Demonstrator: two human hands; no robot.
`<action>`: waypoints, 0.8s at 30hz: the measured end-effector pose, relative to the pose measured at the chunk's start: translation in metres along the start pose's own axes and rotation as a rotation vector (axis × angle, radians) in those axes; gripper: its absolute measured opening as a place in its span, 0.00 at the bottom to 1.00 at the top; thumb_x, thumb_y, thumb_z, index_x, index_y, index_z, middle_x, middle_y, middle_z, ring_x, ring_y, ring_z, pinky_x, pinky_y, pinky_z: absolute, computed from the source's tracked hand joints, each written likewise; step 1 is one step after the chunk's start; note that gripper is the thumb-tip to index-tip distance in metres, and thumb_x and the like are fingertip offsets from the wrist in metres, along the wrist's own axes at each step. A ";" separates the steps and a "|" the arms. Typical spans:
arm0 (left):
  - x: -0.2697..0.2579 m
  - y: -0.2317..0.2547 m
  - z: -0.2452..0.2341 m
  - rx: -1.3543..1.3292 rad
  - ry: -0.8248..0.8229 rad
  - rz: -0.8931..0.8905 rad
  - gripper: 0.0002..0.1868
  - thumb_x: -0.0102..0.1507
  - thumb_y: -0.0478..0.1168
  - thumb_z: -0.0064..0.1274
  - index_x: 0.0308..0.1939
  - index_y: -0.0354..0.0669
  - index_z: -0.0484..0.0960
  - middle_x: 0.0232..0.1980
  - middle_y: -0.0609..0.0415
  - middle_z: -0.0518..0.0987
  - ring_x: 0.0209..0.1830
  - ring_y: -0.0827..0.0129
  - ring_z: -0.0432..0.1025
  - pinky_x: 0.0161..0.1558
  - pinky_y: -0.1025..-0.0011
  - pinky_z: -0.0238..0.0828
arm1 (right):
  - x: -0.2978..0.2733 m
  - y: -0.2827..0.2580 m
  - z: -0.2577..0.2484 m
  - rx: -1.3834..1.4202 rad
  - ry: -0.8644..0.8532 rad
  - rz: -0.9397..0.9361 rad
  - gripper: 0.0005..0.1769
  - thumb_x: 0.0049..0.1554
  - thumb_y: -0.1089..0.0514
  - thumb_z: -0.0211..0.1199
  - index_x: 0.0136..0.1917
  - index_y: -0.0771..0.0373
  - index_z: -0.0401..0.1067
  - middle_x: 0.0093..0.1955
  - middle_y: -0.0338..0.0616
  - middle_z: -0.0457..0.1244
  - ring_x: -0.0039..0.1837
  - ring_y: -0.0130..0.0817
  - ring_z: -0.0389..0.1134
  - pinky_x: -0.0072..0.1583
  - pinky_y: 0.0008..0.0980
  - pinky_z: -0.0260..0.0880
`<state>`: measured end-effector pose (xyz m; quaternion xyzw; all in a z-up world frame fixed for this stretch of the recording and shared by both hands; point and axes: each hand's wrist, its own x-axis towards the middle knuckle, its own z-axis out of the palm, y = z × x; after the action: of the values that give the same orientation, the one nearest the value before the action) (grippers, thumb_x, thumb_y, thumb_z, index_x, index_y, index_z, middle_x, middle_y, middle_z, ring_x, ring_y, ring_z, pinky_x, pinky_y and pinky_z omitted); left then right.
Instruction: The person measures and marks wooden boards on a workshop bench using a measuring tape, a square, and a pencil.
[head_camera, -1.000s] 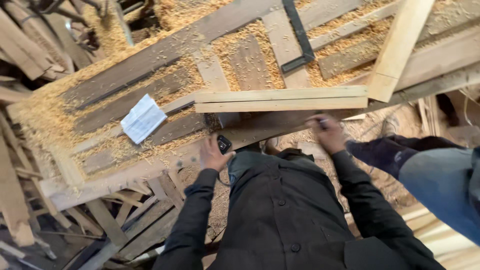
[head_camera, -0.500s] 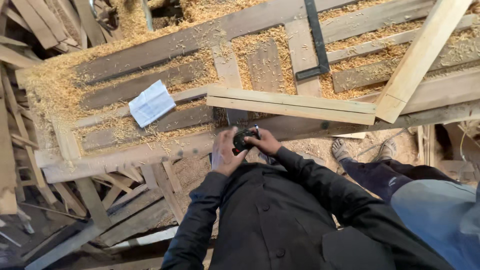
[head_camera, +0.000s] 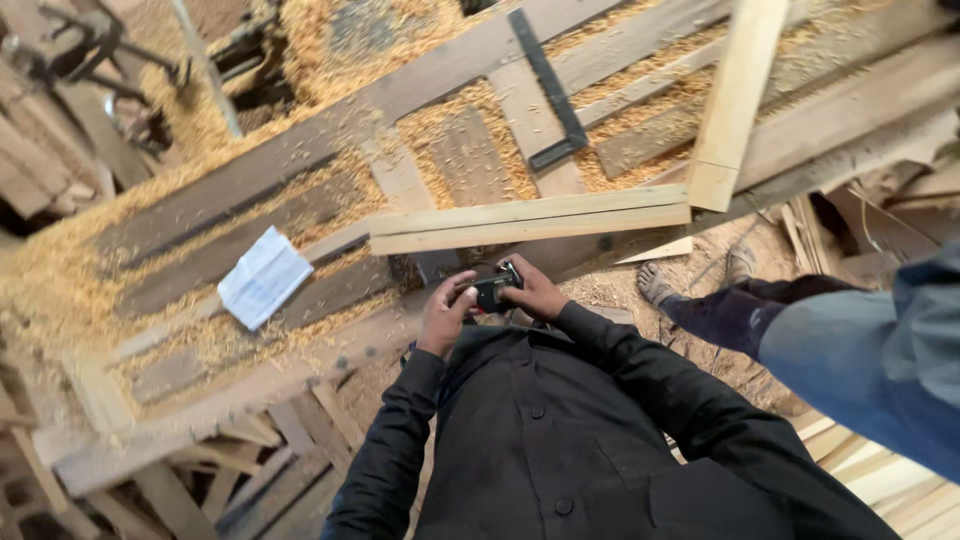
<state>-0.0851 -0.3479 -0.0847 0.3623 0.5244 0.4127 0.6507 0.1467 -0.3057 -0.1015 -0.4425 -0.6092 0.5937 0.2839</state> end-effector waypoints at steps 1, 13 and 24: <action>0.006 0.004 0.002 0.025 -0.071 0.015 0.20 0.66 0.39 0.55 0.62 0.40 0.76 0.50 0.53 0.82 0.45 0.74 0.76 0.46 0.73 0.78 | 0.000 -0.006 0.000 0.098 0.009 0.051 0.27 0.56 0.59 0.66 0.66 0.63 0.63 0.56 0.44 0.62 0.60 0.33 0.63 0.61 0.34 0.67; 0.012 0.042 0.014 -0.443 -0.181 -0.354 0.10 0.67 0.38 0.60 0.47 0.43 0.75 0.39 0.57 0.78 0.34 0.75 0.74 0.37 0.74 0.76 | -0.014 -0.135 -0.010 -0.699 -0.036 -0.053 0.34 0.47 0.31 0.70 0.61 0.50 0.71 0.66 0.43 0.63 0.56 0.49 0.72 0.52 0.46 0.74; 0.014 0.079 -0.024 -0.485 -0.154 -0.303 0.09 0.68 0.42 0.55 0.41 0.40 0.77 0.34 0.56 0.78 0.32 0.74 0.74 0.37 0.72 0.78 | 0.034 -0.126 -0.008 -0.796 -0.166 -0.046 0.27 0.59 0.35 0.58 0.65 0.50 0.70 0.58 0.49 0.64 0.53 0.52 0.71 0.52 0.49 0.72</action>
<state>-0.1199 -0.3023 -0.0231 0.1443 0.4076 0.3955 0.8103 0.1132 -0.2594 0.0163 -0.4548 -0.8220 0.3386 0.0534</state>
